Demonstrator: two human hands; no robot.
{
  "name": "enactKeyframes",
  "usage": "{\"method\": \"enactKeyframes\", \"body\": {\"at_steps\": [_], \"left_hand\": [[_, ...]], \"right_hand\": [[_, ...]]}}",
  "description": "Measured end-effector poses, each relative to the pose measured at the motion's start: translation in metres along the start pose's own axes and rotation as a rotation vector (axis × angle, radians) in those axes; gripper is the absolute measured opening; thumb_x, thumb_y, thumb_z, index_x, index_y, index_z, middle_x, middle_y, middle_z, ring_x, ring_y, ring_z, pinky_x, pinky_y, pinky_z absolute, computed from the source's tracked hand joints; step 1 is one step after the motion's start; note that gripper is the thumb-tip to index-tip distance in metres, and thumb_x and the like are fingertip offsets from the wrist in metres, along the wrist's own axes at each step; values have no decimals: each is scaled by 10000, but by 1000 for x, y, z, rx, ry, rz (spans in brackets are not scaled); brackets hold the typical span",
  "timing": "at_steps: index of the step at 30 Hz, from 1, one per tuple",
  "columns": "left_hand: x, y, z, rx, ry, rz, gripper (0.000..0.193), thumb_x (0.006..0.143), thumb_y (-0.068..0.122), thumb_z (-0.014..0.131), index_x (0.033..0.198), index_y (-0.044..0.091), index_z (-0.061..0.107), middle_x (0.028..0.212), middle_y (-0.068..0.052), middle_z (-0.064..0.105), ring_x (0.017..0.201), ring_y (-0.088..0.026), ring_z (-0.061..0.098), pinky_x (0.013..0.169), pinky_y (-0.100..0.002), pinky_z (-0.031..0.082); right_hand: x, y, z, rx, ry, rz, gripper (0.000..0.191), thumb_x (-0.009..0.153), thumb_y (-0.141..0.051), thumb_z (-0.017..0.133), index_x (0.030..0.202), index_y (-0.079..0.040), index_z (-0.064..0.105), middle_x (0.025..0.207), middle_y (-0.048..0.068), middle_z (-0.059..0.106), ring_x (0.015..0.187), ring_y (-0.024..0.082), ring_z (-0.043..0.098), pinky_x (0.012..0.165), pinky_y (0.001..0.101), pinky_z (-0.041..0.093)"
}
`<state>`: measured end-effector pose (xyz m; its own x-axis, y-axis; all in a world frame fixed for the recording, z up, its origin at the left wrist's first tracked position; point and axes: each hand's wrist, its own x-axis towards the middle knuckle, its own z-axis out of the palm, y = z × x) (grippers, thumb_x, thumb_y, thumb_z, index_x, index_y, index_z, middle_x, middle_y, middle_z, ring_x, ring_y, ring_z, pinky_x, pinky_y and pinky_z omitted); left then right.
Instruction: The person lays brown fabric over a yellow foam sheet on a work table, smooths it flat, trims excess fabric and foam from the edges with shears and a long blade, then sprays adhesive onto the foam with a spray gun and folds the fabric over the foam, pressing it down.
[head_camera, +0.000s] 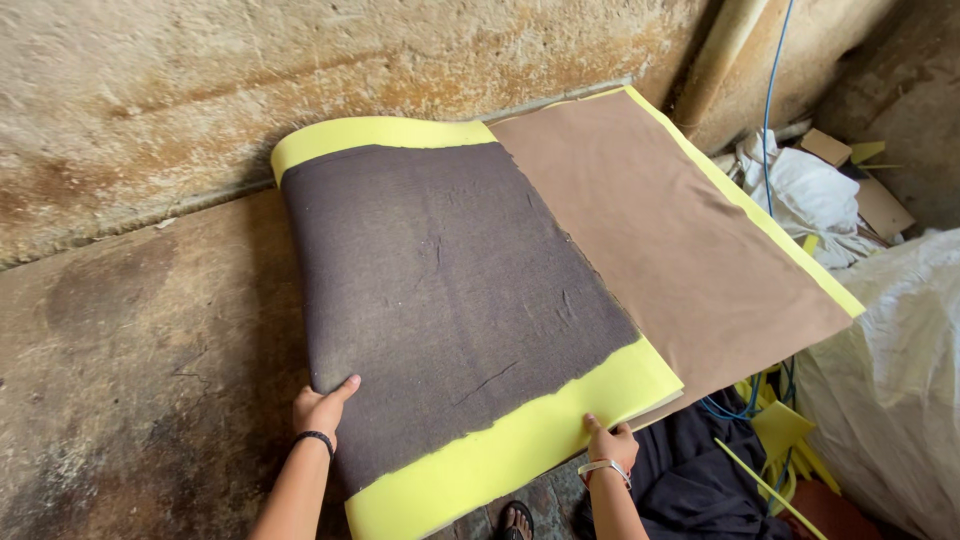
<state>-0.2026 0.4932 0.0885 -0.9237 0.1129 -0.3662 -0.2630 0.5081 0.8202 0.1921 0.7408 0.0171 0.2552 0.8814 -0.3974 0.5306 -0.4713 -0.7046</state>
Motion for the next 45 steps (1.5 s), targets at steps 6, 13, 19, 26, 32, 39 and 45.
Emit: {"method": "enactKeyframes", "body": {"at_steps": [6, 13, 19, 26, 32, 39, 45], "left_hand": [[3, 21, -78, -120, 55, 55, 478, 710, 238, 921, 1027, -39, 694, 1065, -182, 759, 962, -298, 714, 879, -416, 553], [69, -66, -264, 103, 244, -6, 544, 681, 276, 974, 1069, -22, 735, 1083, -180, 752, 968, -308, 691, 872, -434, 530], [124, -130, -439, 382, 394, 36, 585, 807, 401, 884, 1253, 58, 725, 1125, -133, 774, 1062, -337, 709, 944, -463, 525], [101, -196, -445, 433, 283, 196, 490, 848, 240, 778, 1319, 145, 677, 1364, -134, 663, 1250, -331, 624, 1051, -443, 491], [44, -191, -372, 559, 288, 569, 473, 776, 209, 796, 1231, 128, 693, 1449, -167, 574, 1373, -347, 507, 1146, -429, 414], [14, -150, -283, 418, -9, 653, 412, 814, 162, 762, 1218, 132, 685, 1310, -116, 667, 1261, -330, 591, 1069, -427, 463], [-28, -123, -171, 441, -341, 690, 395, 825, 181, 749, 1213, 145, 680, 1295, -84, 678, 1236, -304, 607, 1031, -407, 486]], "right_hand": [[-51, 2, 25, 192, -164, -11, 401, 743, -225, 899, 992, 60, 768, 894, 165, 782, 765, 240, 699, 753, 378, 539], [-209, 42, 97, 89, -544, -31, 466, 788, -303, 864, 1081, 35, 735, 875, 107, 798, 688, 191, 739, 596, 338, 586], [-307, 52, 137, -324, -1158, 330, 321, 930, -332, 752, 1169, -118, 730, 808, 137, 740, 508, 193, 634, 427, 309, 517], [-300, 61, 146, 65, -789, 134, 349, 895, -245, 719, 973, 93, 683, 784, 198, 733, 433, 236, 618, 346, 392, 481], [-293, 42, 138, -59, -403, -137, 678, 805, -233, 835, 1377, -77, 506, 1029, 153, 722, 815, 285, 727, 671, 414, 589], [-299, 24, 141, -362, -602, -366, 402, 836, -301, 770, 1183, -98, 775, 1014, 76, 804, 876, 191, 763, 802, 316, 589], [-217, 40, 79, -274, -529, -417, 446, 833, -325, 747, 1221, -106, 739, 1107, 78, 779, 1008, 216, 742, 899, 338, 563]]}}
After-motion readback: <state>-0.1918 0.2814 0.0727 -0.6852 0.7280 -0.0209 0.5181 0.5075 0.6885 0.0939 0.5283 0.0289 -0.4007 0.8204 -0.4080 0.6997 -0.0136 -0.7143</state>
